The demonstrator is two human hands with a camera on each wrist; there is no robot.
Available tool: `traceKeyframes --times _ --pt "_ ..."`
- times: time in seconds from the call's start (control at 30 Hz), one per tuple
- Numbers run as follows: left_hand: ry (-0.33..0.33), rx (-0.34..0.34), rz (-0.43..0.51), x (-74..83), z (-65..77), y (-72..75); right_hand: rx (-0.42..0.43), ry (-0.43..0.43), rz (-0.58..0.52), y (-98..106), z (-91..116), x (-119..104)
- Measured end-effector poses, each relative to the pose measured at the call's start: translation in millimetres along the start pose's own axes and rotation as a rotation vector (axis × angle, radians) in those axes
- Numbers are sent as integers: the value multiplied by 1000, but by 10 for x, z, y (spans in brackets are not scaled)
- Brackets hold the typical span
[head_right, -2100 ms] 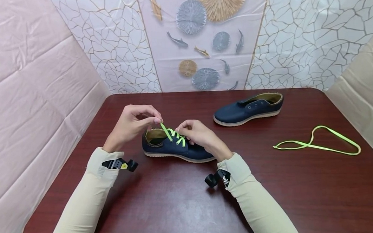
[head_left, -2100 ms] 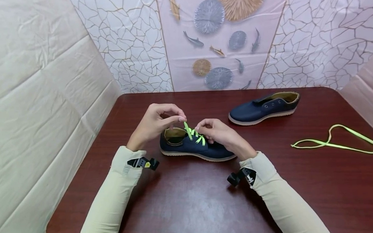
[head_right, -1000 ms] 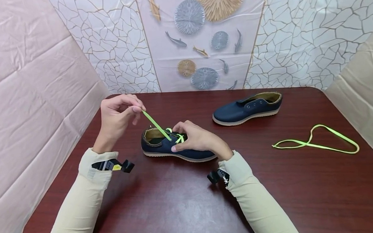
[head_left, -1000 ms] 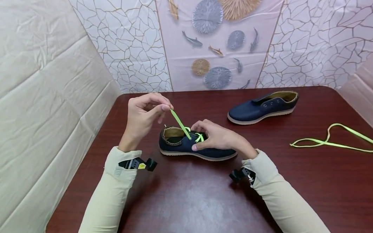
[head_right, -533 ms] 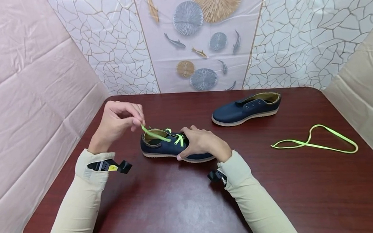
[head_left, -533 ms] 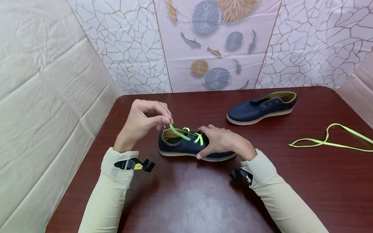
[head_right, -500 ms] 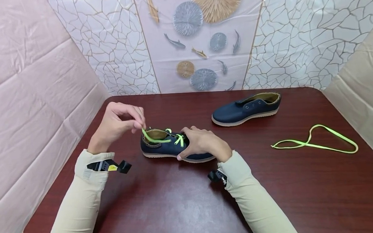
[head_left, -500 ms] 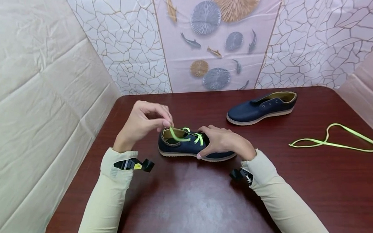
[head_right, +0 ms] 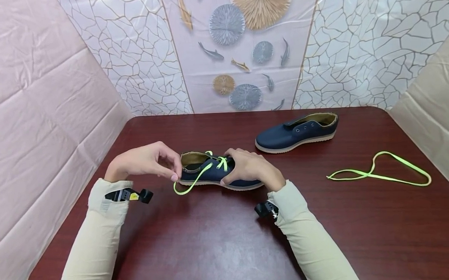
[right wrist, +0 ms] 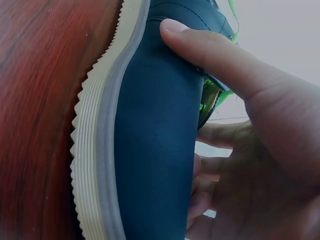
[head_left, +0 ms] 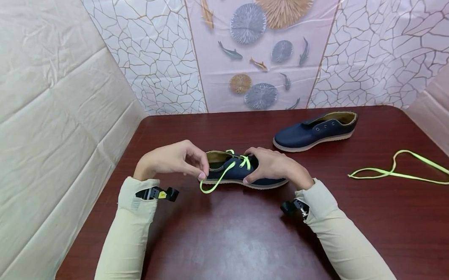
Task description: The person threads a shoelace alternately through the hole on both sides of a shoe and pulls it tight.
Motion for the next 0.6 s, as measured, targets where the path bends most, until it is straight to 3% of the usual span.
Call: traceKeyframes --times 0.2,0.37,0.6 --pt "156 -80 -2 -183 -21 6 -12 2 -4 15 -5 26" --pt "306 -92 23 -334 27 20 -19 1 -5 11 -13 30" --pt "368 -103 49 -512 38 40 -19 0 -3 4 -23 49"
Point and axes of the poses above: each hand's wrist, its own z-axis away from the middle knuckle, its own y-axis out of the back of the hand, x = y × z, the point moved 1 cm from there along -z, towards the middle knuckle, and after that the axes turned 8 degrees about -x, right-handed, at the moved point
